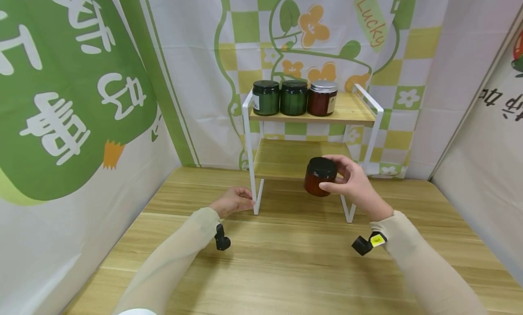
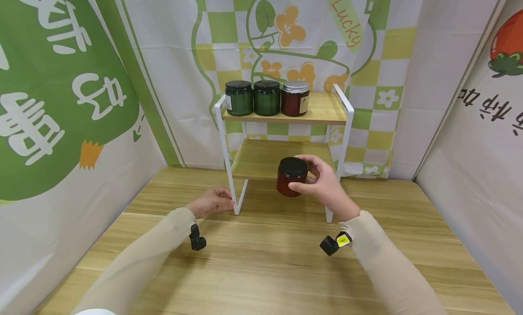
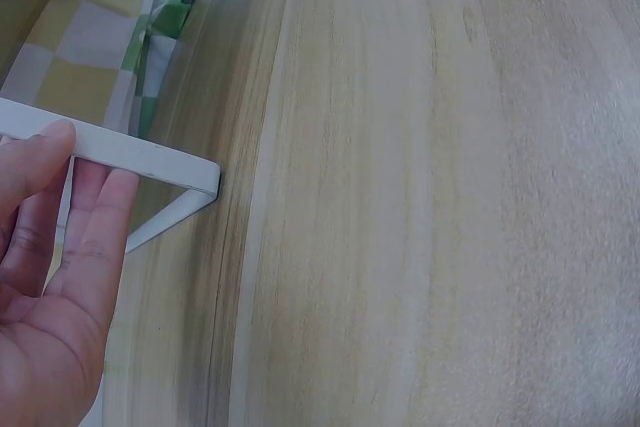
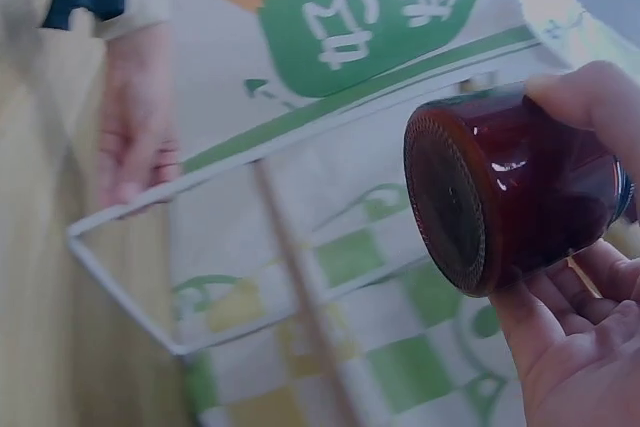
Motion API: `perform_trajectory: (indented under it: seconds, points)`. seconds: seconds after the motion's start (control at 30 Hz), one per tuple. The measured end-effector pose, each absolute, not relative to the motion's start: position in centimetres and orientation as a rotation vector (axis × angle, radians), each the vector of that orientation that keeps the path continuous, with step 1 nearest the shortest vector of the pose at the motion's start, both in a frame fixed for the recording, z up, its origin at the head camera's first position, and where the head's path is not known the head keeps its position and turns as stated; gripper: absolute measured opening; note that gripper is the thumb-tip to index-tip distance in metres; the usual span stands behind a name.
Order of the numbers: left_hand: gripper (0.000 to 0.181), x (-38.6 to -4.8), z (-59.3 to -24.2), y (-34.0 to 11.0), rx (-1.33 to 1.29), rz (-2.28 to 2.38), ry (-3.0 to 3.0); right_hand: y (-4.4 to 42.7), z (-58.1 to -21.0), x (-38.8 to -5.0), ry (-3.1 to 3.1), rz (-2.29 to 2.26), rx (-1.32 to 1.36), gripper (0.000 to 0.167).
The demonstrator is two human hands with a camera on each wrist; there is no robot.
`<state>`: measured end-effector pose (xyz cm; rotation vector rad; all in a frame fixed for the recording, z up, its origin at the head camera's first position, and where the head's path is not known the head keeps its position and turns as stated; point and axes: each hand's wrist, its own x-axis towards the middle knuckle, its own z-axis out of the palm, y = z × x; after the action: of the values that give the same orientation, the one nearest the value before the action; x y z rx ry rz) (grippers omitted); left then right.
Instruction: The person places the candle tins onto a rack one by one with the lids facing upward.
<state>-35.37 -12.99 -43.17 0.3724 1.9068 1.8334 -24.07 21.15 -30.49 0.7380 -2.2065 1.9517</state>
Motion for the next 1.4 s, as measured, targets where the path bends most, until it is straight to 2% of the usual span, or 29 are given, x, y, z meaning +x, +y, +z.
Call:
perform_trajectory:
  seconds: [0.43, 0.8, 1.1, 1.4]
  points:
    - [0.015, -35.4, -43.2, -13.1, 0.373, 1.837, 1.915, 23.6, -21.5, -23.9, -2.096, 1.899, 0.765, 0.049]
    - [0.014, -35.4, -43.1, -13.1, 0.384, 1.835, 1.914, 25.3, -15.5, -25.2, -2.004, 2.017, 0.732, 0.050]
    - [0.014, -35.4, -43.0, -13.0, 0.378, 1.837, 1.909, 26.6, -12.5, -26.8, -2.033, 1.951, 0.677, 0.053]
    - [0.014, -35.4, -43.0, -13.0, 0.389, 1.824, 1.908, 27.2, -11.8, -28.9, -2.192, 1.833, 0.540, 0.069]
